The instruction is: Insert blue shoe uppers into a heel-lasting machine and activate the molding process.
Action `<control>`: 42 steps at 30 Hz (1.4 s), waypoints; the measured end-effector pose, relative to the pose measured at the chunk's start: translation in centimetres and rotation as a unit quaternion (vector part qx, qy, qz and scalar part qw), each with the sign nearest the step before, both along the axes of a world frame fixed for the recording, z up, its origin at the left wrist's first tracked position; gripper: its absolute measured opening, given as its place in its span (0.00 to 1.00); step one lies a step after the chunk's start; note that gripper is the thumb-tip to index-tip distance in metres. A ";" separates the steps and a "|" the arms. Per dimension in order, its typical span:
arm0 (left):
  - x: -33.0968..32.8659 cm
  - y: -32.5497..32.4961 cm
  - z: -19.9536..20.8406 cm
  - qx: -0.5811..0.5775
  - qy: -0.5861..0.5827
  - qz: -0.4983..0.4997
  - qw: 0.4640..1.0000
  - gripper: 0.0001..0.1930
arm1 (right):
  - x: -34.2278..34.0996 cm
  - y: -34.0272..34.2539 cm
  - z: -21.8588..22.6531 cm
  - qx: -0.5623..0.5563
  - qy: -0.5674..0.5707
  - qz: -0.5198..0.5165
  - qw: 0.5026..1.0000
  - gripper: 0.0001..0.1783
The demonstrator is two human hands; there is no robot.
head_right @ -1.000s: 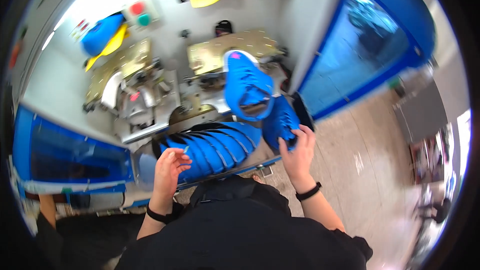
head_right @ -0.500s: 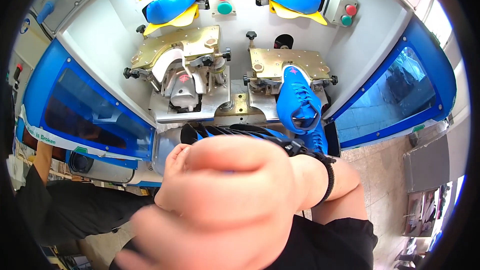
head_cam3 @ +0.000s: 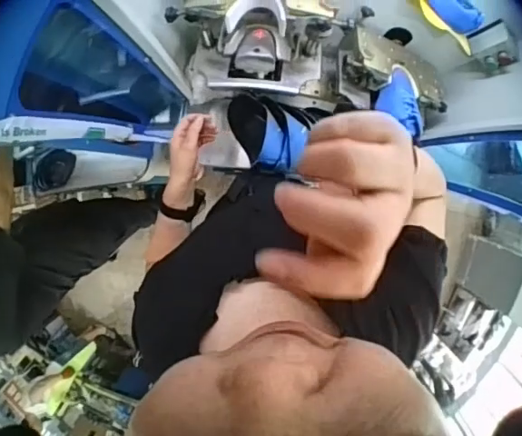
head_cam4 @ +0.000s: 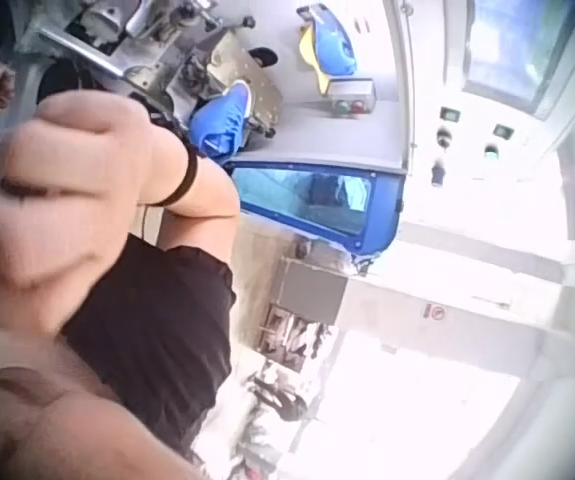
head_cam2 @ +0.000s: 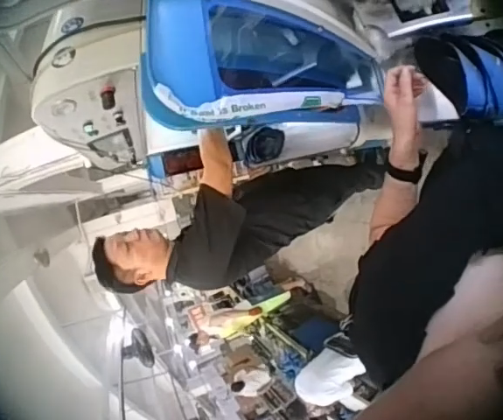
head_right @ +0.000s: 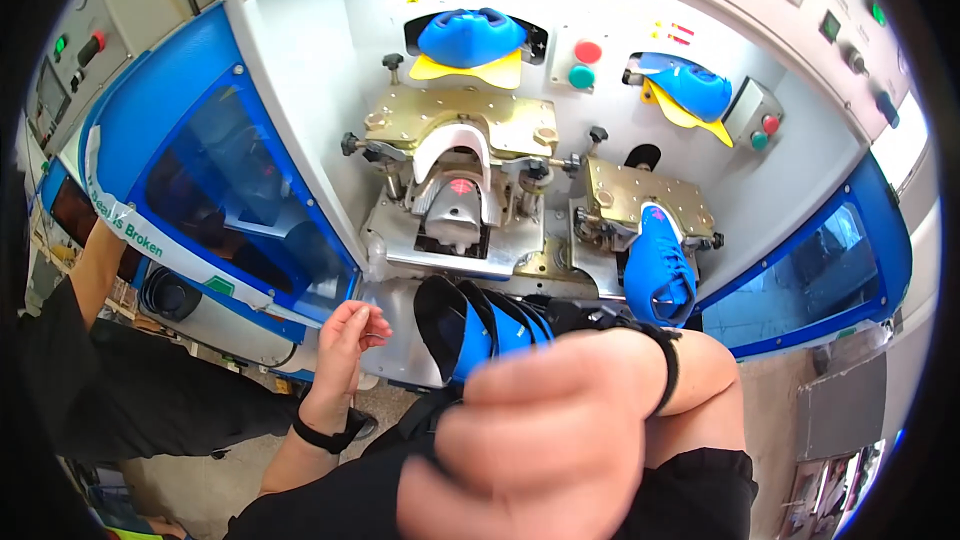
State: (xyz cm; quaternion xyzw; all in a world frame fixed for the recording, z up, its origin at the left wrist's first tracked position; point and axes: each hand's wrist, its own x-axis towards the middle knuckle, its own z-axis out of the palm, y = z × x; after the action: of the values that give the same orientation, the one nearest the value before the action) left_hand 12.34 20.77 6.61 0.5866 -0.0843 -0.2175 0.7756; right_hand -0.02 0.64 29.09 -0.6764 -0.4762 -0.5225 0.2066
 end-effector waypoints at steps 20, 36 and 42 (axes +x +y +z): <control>2.3 -0.2 1.9 -0.079 -0.029 -0.111 0.990 0.11 | 27.8 -14.4 -2.1 0.143 0.330 -0.464 0.810 0.30; 1.1 -2.0 -4.9 -0.126 0.166 -0.285 0.936 0.30 | 2.1 4.9 -21.2 0.069 0.367 -0.450 0.811 0.14; 3.3 -5.0 -4.9 -0.226 0.180 -0.225 0.930 0.22 | 4.9 2.9 -19.3 0.130 0.365 -0.435 0.813 0.19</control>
State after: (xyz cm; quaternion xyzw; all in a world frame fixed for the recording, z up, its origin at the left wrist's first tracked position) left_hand 15.67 15.77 1.66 0.3119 -0.1199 -0.4638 0.8205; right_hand 4.87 3.57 9.83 -0.9209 0.0504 -0.3294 0.2020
